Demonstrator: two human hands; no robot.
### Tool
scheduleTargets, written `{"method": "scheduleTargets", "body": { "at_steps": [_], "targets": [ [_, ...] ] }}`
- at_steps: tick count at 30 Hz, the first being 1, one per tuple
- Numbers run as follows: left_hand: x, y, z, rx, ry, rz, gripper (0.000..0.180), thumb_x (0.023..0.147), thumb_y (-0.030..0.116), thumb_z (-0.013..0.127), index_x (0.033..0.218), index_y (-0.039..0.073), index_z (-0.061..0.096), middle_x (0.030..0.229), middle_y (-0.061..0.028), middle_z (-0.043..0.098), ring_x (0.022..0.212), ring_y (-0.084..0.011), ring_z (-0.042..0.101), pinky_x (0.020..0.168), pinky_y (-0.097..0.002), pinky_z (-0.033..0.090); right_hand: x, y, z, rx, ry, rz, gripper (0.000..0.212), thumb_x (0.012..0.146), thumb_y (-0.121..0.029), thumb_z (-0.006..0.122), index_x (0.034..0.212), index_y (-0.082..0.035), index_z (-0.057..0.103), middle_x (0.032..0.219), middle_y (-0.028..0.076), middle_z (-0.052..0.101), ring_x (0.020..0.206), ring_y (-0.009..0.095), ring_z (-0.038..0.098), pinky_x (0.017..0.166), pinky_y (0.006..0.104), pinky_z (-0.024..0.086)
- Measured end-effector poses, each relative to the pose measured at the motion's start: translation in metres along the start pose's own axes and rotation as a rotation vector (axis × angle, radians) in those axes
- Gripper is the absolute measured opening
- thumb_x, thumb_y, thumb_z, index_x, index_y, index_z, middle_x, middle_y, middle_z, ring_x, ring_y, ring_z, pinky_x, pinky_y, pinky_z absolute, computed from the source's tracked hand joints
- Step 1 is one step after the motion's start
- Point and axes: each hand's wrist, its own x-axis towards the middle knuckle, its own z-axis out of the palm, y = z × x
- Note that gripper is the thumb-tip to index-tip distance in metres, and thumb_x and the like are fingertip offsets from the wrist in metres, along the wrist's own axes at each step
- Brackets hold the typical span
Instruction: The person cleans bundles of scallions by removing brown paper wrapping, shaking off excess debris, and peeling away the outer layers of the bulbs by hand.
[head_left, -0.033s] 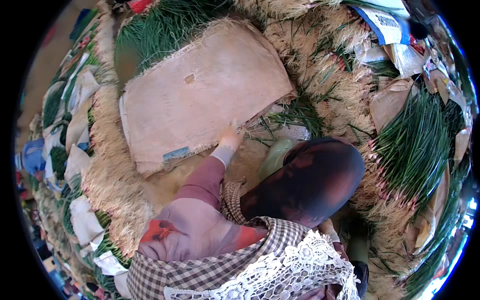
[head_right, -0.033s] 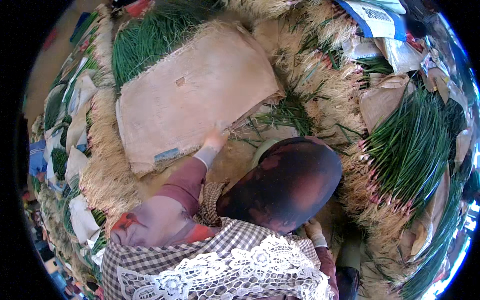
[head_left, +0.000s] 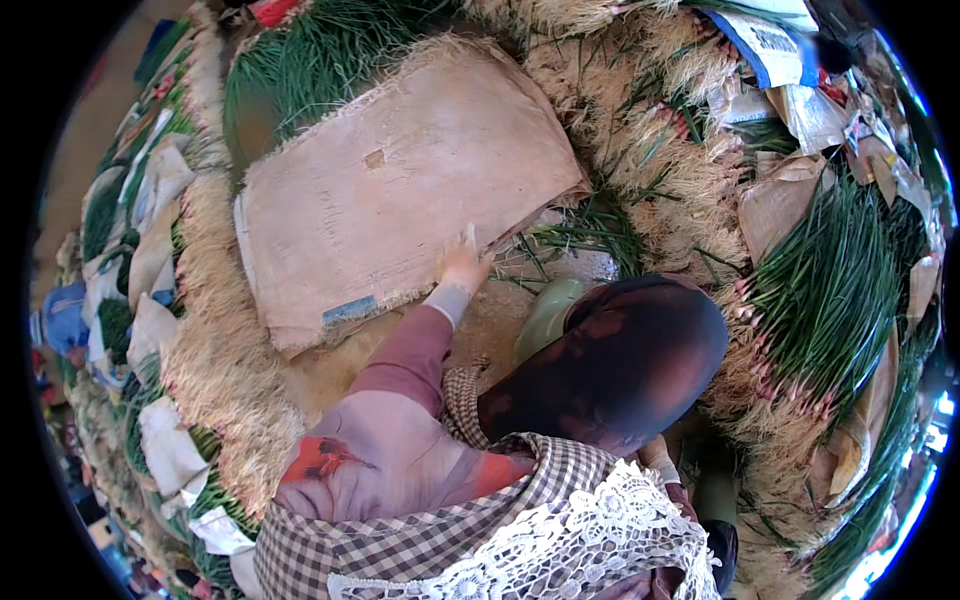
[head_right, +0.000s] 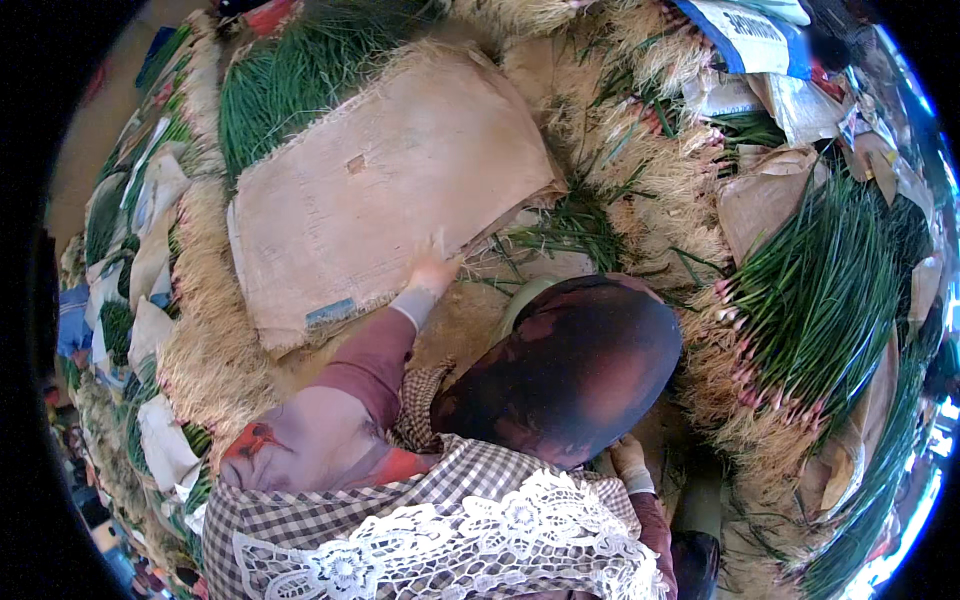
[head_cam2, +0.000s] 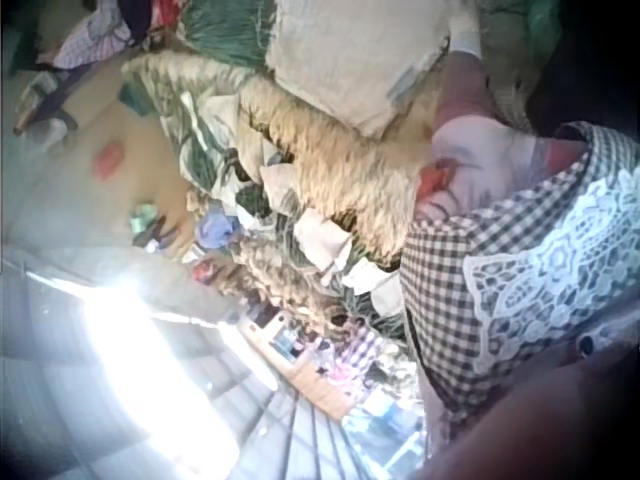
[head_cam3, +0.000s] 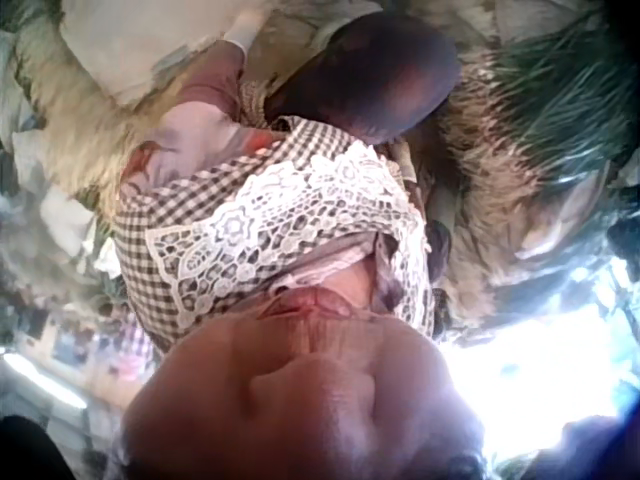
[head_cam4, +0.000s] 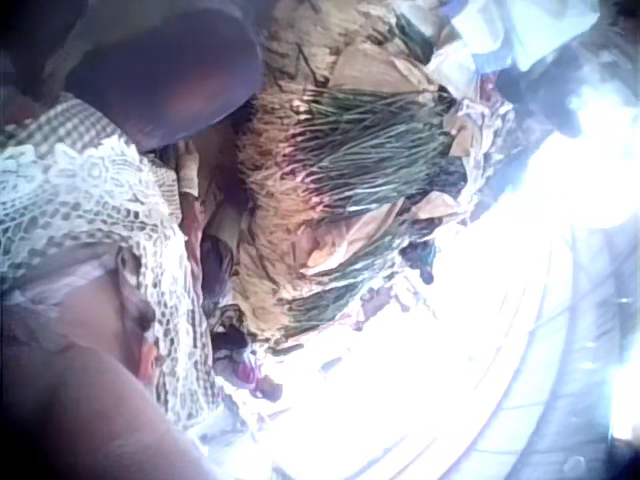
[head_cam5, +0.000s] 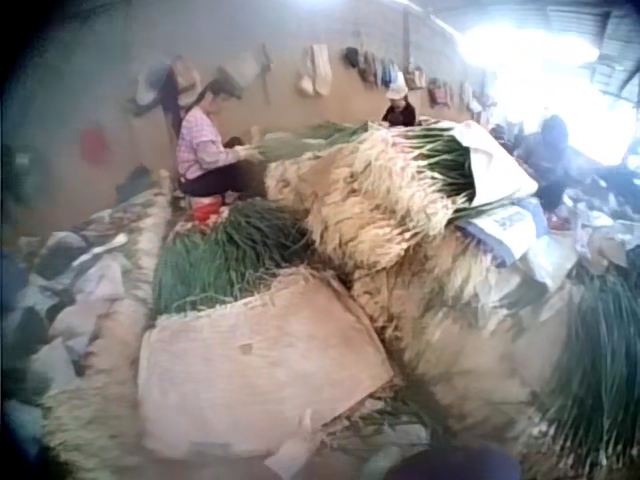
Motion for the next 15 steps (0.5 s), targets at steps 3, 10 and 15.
{"method": "scheduleTargets", "body": {
  "at_steps": [3,10,15],
  "targets": [
    [0.037,0.048,-0.016,-0.016,-0.077,0.031,0.086,0.070,0.044,0.056,0.131,0.007,0.009,0.130,-0.0196,0.021,0.120,-0.0324,0.022,0.096,-0.0438,0.021,0.008,0.003,0.003,0.532,0.024,0.011,0.033,0.078,-0.024,0.050,0.100,0.001,0.053,0.098,0.012,0.057,0.088,0.019,0.052,0.077,0.0294,0.039],
    [0.090,0.116,0.002,0.110,0.079,0.099,0.087,0.068,0.045,0.058,0.130,0.007,0.010,0.130,-0.0205,0.020,0.121,-0.0358,0.018,0.097,-0.0482,0.014,-0.010,0.002,-0.016,0.168,0.014,0.087,0.033,0.079,-0.026,0.048,0.102,-0.001,0.052,0.101,0.014,0.055,0.091,0.023,0.051,0.080,0.0316,0.039],
    [0.140,0.099,0.011,-0.074,0.016,0.158,0.064,0.076,0.036,0.047,0.126,0.003,0.024,0.128,-0.0198,0.025,0.117,-0.0360,0.025,0.092,-0.0475,0.024,0.017,0.006,-0.013,0.033,-0.027,0.076,0.034,0.080,-0.027,0.047,0.103,-0.003,0.051,0.102,0.016,0.054,0.093,0.026,0.050,0.081,0.0332,0.038]
  ]
}}
